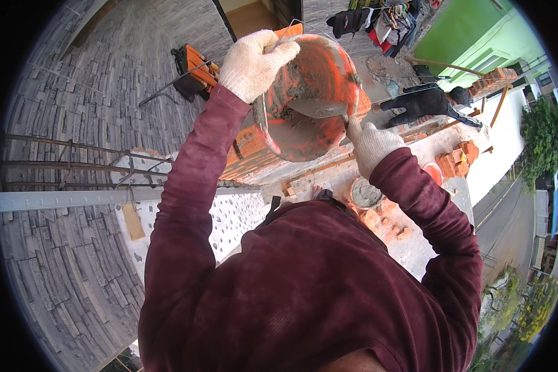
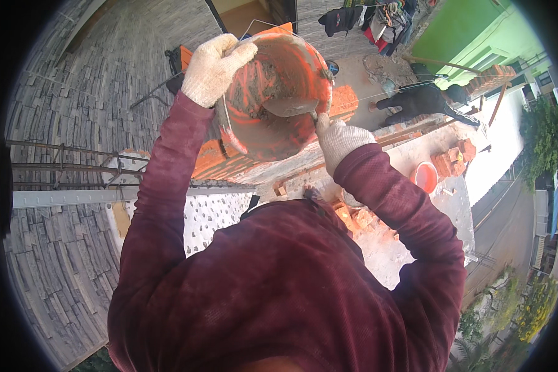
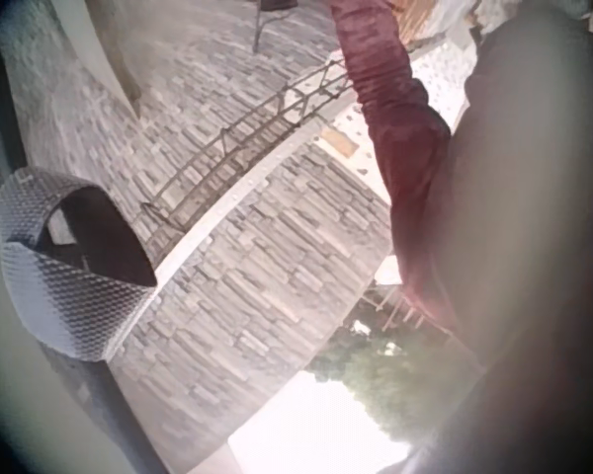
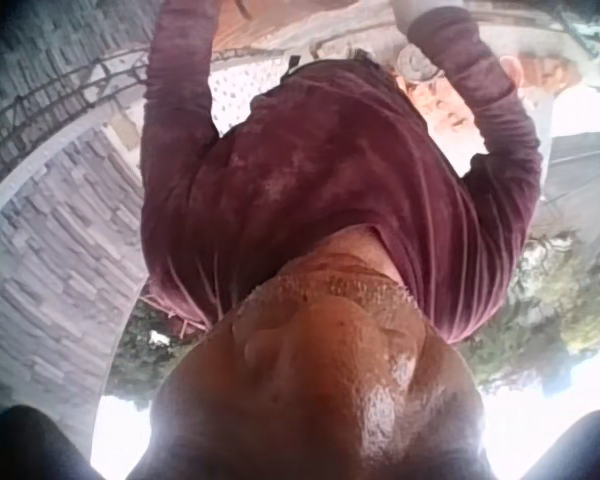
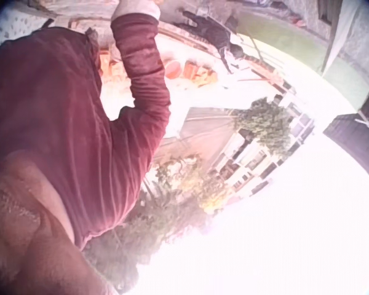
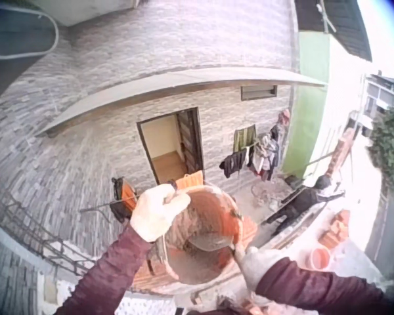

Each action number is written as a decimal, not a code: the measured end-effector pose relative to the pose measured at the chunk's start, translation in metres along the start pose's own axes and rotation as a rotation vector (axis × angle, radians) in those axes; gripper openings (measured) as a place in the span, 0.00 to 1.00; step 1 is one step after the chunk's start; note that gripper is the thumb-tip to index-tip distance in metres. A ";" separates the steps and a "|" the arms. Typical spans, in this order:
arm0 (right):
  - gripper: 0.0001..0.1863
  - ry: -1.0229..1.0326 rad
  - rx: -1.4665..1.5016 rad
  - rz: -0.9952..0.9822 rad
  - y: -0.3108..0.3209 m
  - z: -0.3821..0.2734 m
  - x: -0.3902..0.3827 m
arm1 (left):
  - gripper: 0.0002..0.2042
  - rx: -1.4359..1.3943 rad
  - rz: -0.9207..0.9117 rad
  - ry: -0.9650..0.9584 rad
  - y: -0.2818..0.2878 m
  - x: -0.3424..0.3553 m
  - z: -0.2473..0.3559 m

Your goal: The person scoops mortar from a bucket with a trowel and spreads it along the top of a brick wall. They place a brick onto the mortar, tap it into position, and scrape off excess mortar. The process is repeated to add more bricks to the wall.

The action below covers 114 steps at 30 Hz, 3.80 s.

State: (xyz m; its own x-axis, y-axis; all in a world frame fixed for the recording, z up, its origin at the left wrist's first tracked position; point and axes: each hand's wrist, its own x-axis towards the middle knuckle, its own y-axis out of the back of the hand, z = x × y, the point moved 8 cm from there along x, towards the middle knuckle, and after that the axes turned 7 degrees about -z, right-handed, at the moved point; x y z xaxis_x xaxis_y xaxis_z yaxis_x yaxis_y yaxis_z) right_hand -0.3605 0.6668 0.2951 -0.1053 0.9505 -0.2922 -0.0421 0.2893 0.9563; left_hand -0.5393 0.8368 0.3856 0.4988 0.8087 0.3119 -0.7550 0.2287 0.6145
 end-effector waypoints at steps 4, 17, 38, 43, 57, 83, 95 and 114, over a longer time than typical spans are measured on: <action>0.26 -0.078 -0.022 0.407 0.025 0.005 0.014 | 0.20 -0.052 -0.053 0.019 -0.009 0.000 0.003; 0.26 -0.277 0.320 -0.029 -0.015 0.024 0.038 | 0.22 0.296 -0.152 -0.087 -0.048 -0.001 0.045; 0.30 0.496 2.406 -0.868 -0.100 -0.048 -0.001 | 0.07 -0.581 -0.133 -0.039 -0.044 -0.035 0.028; 0.28 0.805 2.715 -0.777 -0.132 -0.047 -0.009 | 0.10 -0.350 0.009 0.099 -0.066 -0.046 -0.021; 0.24 -0.891 2.412 0.062 -0.351 0.075 -0.181 | 0.16 -0.943 0.317 0.589 -0.023 -0.033 -0.176; 0.18 -1.281 1.134 -0.229 -0.631 0.175 -0.094 | 0.34 -1.158 -0.731 0.343 -0.313 0.111 -0.219; 0.18 -1.244 0.966 -0.521 -0.772 0.206 -0.021 | 0.24 -0.204 -1.381 1.043 -0.331 -0.288 -0.272; 0.10 -1.006 1.360 -0.705 -0.522 0.198 -0.050 | 0.21 0.677 1.073 0.364 0.233 -0.290 -0.038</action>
State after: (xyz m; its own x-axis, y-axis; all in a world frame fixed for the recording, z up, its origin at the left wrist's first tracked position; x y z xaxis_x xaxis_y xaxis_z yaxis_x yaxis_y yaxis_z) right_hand -0.1366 0.4909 -0.1877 0.1615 0.1767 -0.9709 0.9860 0.0119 0.1662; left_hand -0.8755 0.6759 0.4109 -0.4330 0.5401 0.7217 -0.2873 -0.8416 0.4574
